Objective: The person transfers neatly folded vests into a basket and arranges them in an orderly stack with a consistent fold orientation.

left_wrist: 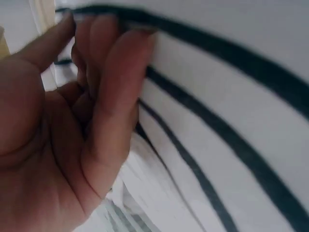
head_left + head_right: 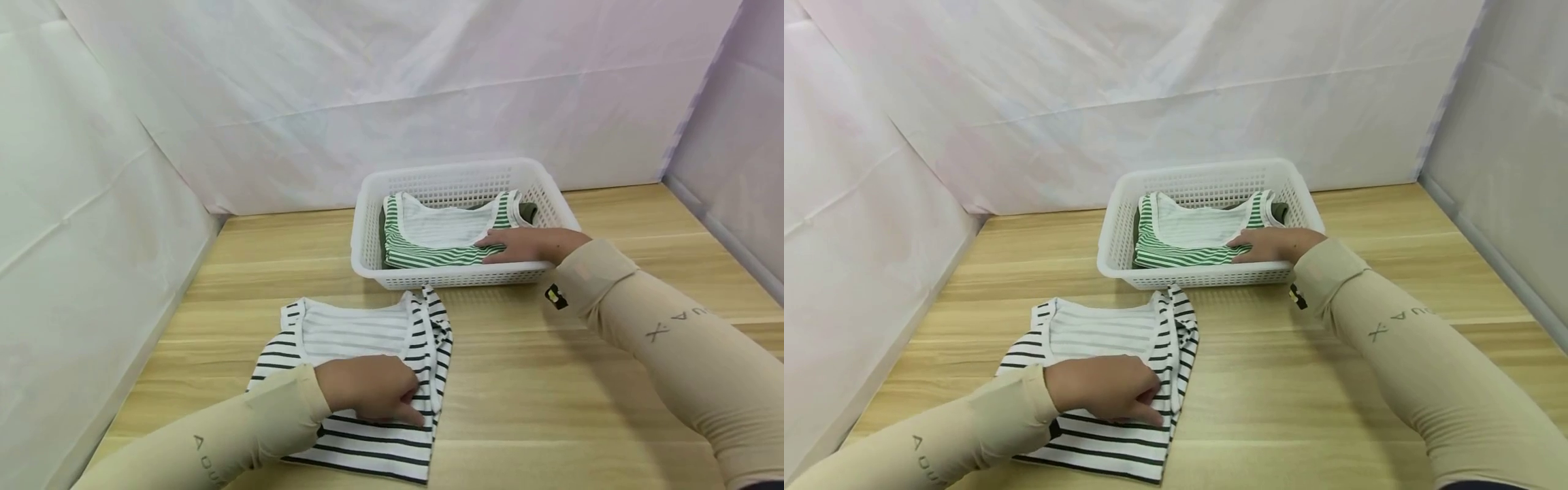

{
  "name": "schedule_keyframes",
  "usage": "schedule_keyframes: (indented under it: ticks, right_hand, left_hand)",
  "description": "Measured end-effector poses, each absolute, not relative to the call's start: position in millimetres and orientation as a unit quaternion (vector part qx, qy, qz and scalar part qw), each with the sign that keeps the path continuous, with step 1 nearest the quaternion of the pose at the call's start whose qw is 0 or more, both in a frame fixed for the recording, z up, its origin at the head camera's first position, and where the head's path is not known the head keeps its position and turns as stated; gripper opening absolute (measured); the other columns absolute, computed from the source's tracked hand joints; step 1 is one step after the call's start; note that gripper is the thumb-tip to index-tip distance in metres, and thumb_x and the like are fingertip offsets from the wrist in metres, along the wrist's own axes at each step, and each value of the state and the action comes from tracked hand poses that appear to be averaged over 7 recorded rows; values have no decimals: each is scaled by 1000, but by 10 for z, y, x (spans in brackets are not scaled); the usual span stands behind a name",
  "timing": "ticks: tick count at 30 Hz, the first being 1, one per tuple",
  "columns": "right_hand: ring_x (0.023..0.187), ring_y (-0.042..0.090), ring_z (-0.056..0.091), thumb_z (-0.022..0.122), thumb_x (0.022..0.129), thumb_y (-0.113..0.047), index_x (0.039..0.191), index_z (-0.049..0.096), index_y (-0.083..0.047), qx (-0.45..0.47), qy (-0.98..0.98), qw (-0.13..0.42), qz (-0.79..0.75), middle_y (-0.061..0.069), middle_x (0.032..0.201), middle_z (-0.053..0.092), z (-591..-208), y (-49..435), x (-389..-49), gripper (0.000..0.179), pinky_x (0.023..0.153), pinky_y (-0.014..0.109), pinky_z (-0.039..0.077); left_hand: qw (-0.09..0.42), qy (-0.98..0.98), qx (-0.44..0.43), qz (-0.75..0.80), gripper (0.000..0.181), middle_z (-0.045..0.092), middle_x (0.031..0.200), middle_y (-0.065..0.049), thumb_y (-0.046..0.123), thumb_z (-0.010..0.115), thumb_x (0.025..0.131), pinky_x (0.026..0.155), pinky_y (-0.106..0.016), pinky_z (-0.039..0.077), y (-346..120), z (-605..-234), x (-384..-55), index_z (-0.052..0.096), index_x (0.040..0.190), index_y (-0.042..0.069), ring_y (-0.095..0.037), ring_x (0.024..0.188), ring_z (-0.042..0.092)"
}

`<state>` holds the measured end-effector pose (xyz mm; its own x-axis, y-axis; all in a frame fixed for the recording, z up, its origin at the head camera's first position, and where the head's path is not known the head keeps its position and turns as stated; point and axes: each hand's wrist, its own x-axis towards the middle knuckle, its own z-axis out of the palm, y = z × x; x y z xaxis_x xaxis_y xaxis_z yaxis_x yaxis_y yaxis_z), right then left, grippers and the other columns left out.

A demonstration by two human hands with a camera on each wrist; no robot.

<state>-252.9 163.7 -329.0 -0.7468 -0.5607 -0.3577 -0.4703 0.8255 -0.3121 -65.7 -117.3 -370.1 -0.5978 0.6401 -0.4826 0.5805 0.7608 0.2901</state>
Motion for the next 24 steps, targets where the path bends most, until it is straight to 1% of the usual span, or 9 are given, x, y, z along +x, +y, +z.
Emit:
schedule_keyframes:
  ticks: [3,9,14,18,24]
  right_hand:
    - [149,49,17,50,103,-42,154,39,-10,-279,928,227,-97,28,163,18,-3294,1623,-2537,60,117,66,20]
    - [149,52,14,47,105,-40,156,34,-10,-289,922,243,-83,29,163,13,-3299,1622,-2542,61,117,68,18]
    - [149,52,11,44,106,-39,158,28,-11,-293,915,265,-73,29,164,8,-3297,1682,-2531,61,117,68,17]
    - [150,50,9,43,107,-38,159,26,-12,-297,913,271,-70,28,164,6,-3276,1682,-2528,60,118,68,16]
    - [151,49,5,41,108,-37,160,22,-12,-304,906,288,-66,27,165,2,-3220,1665,-2565,61,119,67,13]
  left_hand:
    - [255,890,376,35,37,50,60,14,45,63,97,50,-18,39,-1027,-3735,-621,52,70,22,-2,52,47]
    - [218,879,424,13,30,50,63,15,40,60,99,51,-17,38,-766,-3770,-603,52,77,22,-1,55,49]
    - [223,868,444,18,25,51,66,15,36,61,99,54,-16,39,-457,-3764,-576,53,82,21,0,58,50]
    - [223,862,455,14,22,52,68,14,34,61,99,55,-15,39,-231,-3741,-550,52,84,21,0,59,51]
    - [227,861,456,8,22,53,69,14,35,61,100,56,-15,40,63,-3700,-535,52,85,21,0,61,52]
